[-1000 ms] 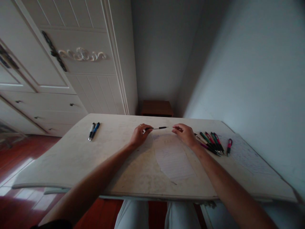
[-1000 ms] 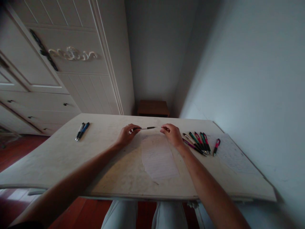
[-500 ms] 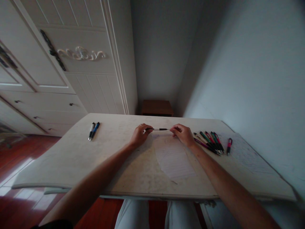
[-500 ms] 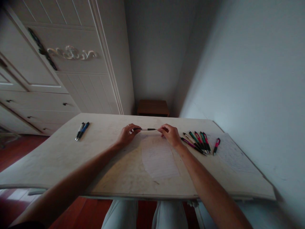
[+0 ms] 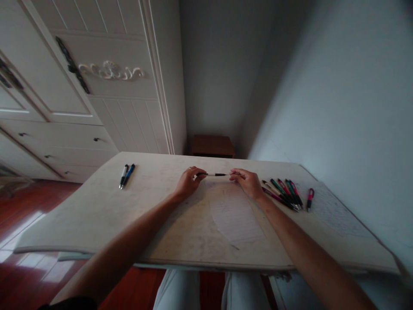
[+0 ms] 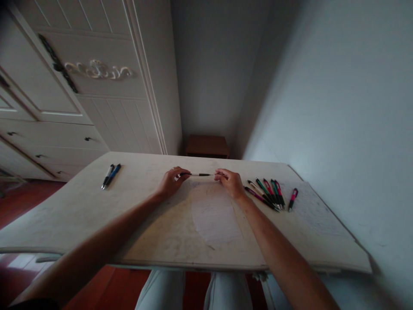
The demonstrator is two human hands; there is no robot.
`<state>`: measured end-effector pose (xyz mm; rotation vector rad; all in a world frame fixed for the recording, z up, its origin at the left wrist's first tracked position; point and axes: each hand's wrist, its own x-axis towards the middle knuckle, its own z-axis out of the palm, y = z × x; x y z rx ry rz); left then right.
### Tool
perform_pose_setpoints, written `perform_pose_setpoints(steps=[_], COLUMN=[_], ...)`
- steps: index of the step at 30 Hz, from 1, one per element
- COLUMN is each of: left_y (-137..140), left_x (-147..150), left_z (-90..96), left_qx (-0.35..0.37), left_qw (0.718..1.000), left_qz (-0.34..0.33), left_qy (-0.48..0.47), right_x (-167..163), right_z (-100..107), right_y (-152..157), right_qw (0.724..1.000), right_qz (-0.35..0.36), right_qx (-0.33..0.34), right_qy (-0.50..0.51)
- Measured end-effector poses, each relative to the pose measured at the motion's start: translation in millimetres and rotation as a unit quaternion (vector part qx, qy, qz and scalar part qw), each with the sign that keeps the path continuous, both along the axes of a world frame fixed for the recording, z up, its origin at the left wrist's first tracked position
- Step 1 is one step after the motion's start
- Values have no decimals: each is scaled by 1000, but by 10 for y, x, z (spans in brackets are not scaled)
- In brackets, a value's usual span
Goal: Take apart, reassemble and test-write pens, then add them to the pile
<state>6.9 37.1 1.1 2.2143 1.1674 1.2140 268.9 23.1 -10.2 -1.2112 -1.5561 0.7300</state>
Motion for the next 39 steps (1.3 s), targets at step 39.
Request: perform_pose_setpoints(steps=[39], left_y=[-21], left_x=[-1], left_z=[34], left_qx=[-12], left_qw=[1000], left_qz=[-2], left_qy=[-7], right_x=[-80], right_z=[94], right_y=[-82], right_qw=[999], right_qz=[32], right_qx=[15], right_qy=[-5])
